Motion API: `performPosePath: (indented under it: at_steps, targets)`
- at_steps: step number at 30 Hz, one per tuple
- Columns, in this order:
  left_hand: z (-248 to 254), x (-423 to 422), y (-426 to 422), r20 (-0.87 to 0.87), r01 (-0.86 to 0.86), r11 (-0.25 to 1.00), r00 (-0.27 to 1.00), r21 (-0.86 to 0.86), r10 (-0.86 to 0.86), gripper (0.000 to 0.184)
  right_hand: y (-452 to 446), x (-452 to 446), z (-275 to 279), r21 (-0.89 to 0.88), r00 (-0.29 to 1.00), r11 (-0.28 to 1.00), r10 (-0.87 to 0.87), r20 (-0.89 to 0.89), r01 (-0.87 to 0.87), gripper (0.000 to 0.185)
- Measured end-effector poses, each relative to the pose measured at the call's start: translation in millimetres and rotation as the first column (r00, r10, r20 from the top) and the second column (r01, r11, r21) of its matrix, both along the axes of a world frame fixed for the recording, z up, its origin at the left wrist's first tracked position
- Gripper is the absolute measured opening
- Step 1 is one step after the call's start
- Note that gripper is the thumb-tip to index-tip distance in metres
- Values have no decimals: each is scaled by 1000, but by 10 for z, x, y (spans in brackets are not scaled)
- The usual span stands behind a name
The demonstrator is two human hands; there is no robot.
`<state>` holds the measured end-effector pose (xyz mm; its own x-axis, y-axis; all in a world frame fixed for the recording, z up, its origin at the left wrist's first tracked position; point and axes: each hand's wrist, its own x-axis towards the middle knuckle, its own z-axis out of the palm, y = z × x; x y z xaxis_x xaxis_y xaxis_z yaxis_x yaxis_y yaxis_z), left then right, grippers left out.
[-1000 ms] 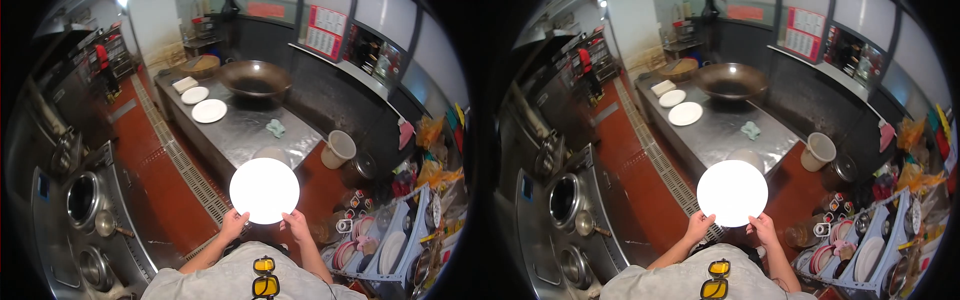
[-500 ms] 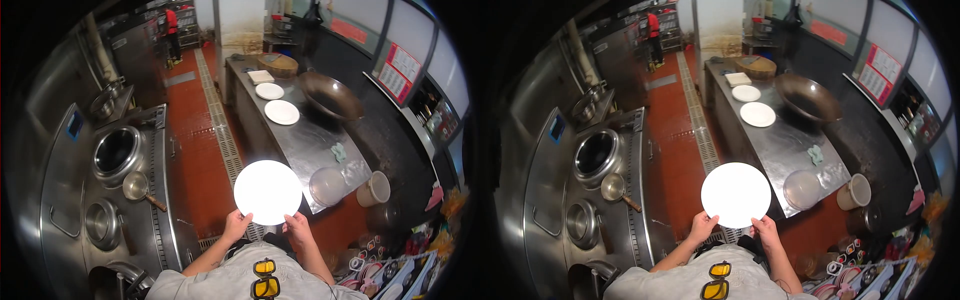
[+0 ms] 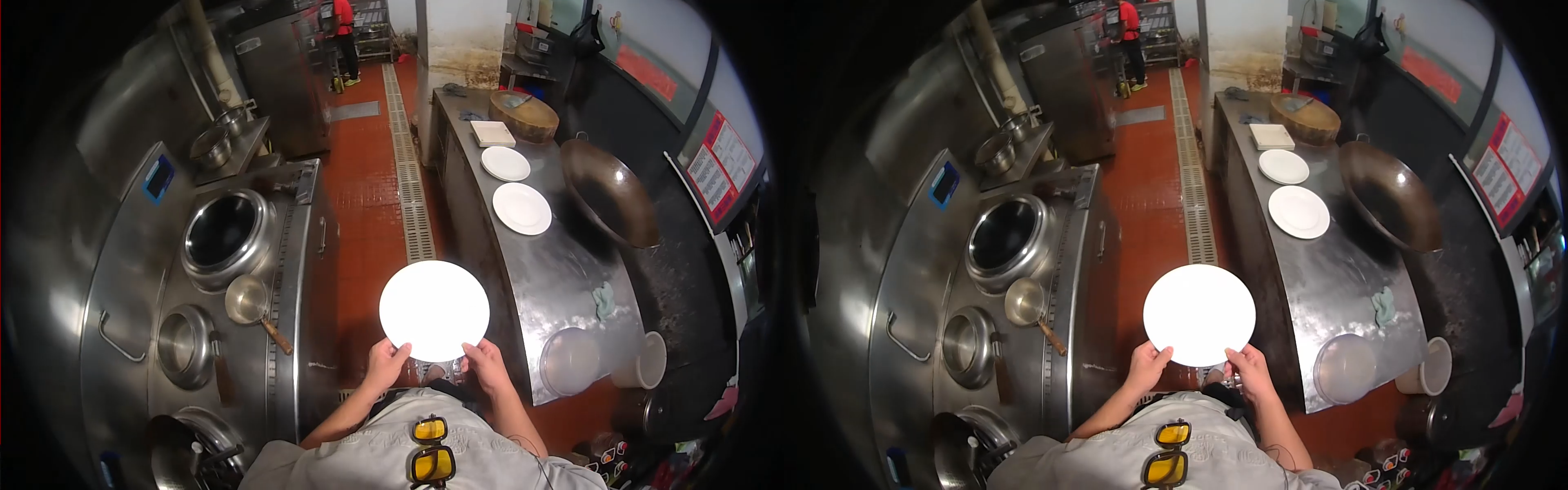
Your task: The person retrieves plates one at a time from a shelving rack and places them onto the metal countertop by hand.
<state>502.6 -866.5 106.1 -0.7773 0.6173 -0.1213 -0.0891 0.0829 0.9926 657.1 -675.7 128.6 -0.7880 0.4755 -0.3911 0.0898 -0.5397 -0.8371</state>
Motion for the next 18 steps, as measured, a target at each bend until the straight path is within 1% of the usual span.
performPosePath:
  at_steps: [1, 3, 5, 8, 13, 16, 18]
  targets:
    - [-7, -99, 153, -11, -12, 1000, 1000, -5, 12, 19, 151, -102, -23, 8, 1000, 1000, 7, -9, -7, 14]
    - [15, -308, 464, 48, 24, 1000, 999, -13, -23, 19, 453, -268, -94, 20, 1000, 1000, 4, -22, -3, 15]
    - [60, -510, 817, 84, 65, 997, 995, -46, -61, 18, 757, -392, -128, -17, 999, 999, -39, -37, 39, 14]
    - [114, -746, 1383, 89, 145, 989, 985, 10, -145, 18, 1193, -511, -192, -47, 993, 993, -111, -50, 108, 13]
    - [-99, -1076, 2207, 86, 288, 952, 956, -108, -280, 19, 1783, -580, -324, -53, 970, 969, -243, -17, 241, 12]
    - [-74, -1124, 2608, 184, 342, 937, 928, -68, -325, 17, 2039, -566, -292, -55, 952, 950, -306, 14, 307, 13]
    - [31, -1179, 2814, 252, 390, 915, 901, -105, -354, 18, 2160, -582, -405, -79, 938, 935, -344, 33, 346, 13]
